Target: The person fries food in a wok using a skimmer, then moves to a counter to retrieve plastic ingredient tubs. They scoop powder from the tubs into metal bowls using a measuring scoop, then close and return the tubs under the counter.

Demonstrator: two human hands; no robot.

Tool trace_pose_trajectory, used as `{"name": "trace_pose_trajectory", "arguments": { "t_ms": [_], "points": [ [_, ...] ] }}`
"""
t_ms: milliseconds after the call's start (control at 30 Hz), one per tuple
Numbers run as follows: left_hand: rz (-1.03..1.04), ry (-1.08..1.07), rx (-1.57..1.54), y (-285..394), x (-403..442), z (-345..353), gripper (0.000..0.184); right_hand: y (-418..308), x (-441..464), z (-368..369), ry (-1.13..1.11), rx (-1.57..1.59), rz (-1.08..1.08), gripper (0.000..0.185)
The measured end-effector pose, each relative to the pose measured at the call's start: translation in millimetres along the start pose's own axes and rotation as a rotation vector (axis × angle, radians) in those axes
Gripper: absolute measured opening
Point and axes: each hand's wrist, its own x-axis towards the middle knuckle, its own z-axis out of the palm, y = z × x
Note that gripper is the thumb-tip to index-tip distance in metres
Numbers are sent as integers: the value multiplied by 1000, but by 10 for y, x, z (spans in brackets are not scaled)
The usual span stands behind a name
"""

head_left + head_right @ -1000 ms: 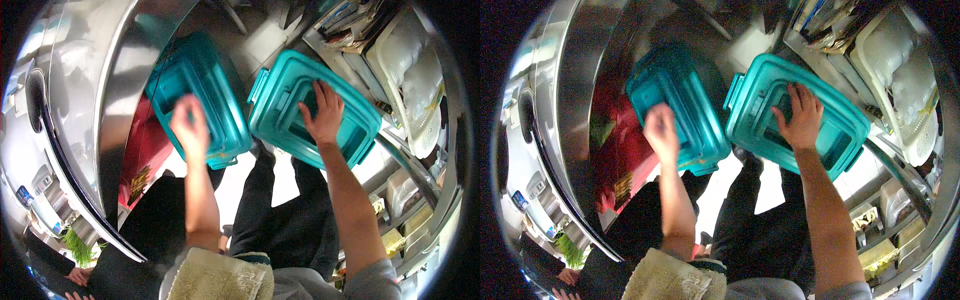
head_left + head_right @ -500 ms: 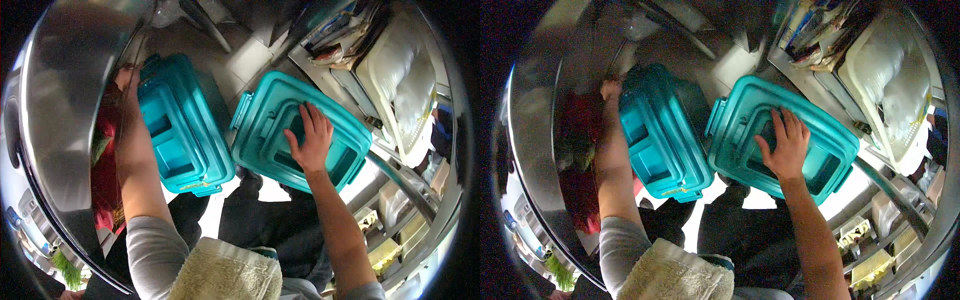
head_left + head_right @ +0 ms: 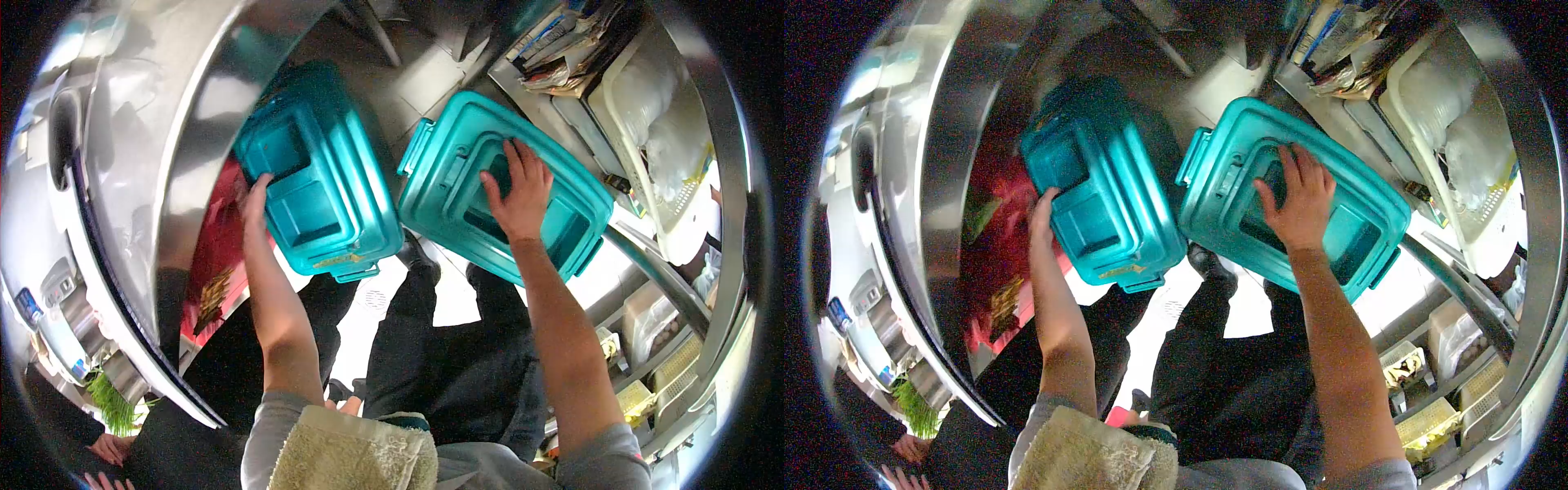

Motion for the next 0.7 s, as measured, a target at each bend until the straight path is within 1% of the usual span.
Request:
{"name": "trace_pose_trajectory", "arguments": {
  "t_ms": [33,67,133,167,233,267,300,333,400,433,467,500,533,567,600,633,667,700],
  "points": [
    [-204,-146,-129,-11,100,-47,72,-6,-5,19,8,14,-2,58],
    [-195,-136,-129,33,117,-69,72,-7,-1,22,18,9,-2,58],
    [27,-28,-19,26,87,-48,72,13,-23,22,33,9,-14,56],
    [25,-29,-19,28,52,-60,72,13,-26,21,31,7,-15,56],
    [60,60,26,61,28,-85,74,18,-30,41,29,5,3,55],
    [48,40,8,-16,92,-174,77,26,-39,44,22,-1,11,55],
    [36,21,-8,103,-16,-192,80,33,-39,44,33,-8,2,56],
    [121,56,-36,159,-233,-234,82,31,-37,60,47,-13,-9,56],
    [261,118,50,234,-547,-346,87,28,-42,96,42,7,0,55],
    [250,155,-16,380,-836,-318,88,44,-51,74,43,22,5,55],
    [280,118,-49,440,-988,-353,87,61,-77,79,64,16,-13,54],
    [153,74,-91,507,-1057,-389,86,76,-94,80,67,-17,-7,54],
    [177,30,-182,517,-1189,-382,84,84,-93,81,60,12,-9,54],
    [201,-10,-273,827,-1531,-237,82,93,-69,28,54,45,-11,54],
    [198,-60,-292,933,-1705,-110,80,99,-29,-68,60,22,-9,54],
    [196,-109,-306,1002,-1818,-18,77,91,5,-161,-3,541,269,53],
    [180,-84,-216,889,-1798,88,75,78,17,-249,-70,1069,545,53],
    [192,-172,-175,854,-1865,277,77,104,19,-437,-73,1066,545,53]
  ]
}}
